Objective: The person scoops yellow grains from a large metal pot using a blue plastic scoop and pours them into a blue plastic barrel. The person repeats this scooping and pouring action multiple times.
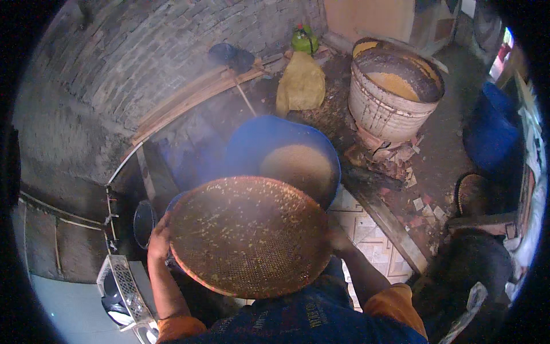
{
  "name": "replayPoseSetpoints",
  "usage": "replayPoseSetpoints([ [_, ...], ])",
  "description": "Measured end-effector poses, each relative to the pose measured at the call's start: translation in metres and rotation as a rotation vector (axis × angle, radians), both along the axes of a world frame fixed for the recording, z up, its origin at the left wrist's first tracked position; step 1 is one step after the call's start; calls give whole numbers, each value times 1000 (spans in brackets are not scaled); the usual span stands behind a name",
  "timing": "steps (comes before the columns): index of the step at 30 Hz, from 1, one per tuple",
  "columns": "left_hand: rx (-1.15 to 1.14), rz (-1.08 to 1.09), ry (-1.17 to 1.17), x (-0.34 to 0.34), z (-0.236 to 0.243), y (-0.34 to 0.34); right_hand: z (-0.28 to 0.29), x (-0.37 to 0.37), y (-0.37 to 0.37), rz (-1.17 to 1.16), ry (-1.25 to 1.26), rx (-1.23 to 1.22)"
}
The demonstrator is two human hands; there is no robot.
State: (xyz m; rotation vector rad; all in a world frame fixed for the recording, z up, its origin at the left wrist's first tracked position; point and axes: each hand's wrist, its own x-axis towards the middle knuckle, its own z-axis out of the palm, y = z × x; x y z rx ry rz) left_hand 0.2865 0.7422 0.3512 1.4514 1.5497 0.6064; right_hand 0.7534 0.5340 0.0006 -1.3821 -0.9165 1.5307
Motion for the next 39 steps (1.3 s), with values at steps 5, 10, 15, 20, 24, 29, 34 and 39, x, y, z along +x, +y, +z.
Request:
replayPoseSetpoints([
  [5,-3,82,-399,-57,-78,-94,99,-21,-77,-174,254,-298],
  [10,-95,19,-580,-69,-116,-159,107,-51,-189,-604,473,-277],
  [15,-417,-20,-614,-108,-160,-226,154,-108,-307,-874,358,-215],
  [20,-551,-68,-424,-140,-198,-266,124,-120,-402,-1104,242,-206],
  [24,-668,-121,-296,-133,-214,-288,102,-135,-437,-1190,229,-265],
  [29,-816,-271,-189,-137,-267,-306,39,-150,-413,-1168,384,-264],
  [34,-892,-246,-45,-97,-277,-322,-55,-153,-408,-1262,144,-146],
  [39,-861,-158,8,-103,-253,-334,-50,-160,-375,-1086,415,-451],
])
